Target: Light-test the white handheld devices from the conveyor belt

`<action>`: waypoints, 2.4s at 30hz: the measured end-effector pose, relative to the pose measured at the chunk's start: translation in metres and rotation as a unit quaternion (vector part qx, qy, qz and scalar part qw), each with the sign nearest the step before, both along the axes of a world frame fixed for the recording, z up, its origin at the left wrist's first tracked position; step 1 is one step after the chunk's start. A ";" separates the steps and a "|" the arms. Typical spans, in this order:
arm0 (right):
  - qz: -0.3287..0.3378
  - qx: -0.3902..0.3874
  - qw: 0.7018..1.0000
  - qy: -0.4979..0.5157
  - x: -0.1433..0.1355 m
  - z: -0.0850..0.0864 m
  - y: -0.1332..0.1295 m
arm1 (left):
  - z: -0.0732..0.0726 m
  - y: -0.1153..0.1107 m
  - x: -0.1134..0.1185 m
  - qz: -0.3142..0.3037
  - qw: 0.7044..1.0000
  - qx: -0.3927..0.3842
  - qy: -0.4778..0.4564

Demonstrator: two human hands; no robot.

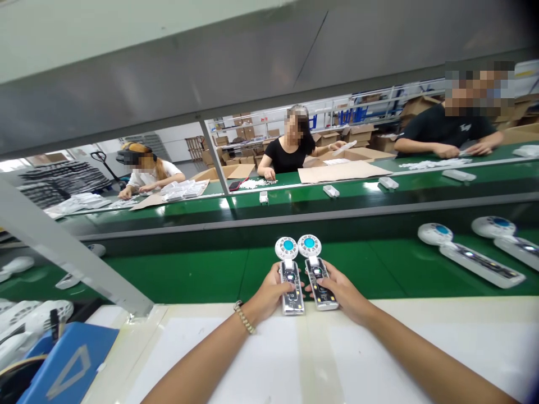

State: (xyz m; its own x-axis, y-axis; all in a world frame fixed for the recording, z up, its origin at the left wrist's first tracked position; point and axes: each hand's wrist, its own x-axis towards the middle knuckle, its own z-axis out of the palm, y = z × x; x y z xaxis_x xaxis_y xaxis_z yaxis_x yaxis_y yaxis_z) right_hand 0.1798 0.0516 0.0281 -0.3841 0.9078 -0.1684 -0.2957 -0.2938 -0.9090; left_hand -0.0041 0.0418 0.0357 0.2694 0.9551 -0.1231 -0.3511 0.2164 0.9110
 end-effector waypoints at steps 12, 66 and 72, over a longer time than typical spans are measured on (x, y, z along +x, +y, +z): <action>0.019 0.051 0.998 0.026 0.004 -0.004 0.000 | 0.005 -0.002 0.001 -0.007 1.000 -0.002 -0.011; -0.141 0.162 0.959 -0.186 0.013 -0.012 0.022 | -0.014 0.017 -0.009 0.240 0.934 0.050 0.258; -0.265 0.278 0.866 -0.320 0.030 -0.008 0.030 | -0.010 0.010 -0.010 0.297 0.872 0.160 0.356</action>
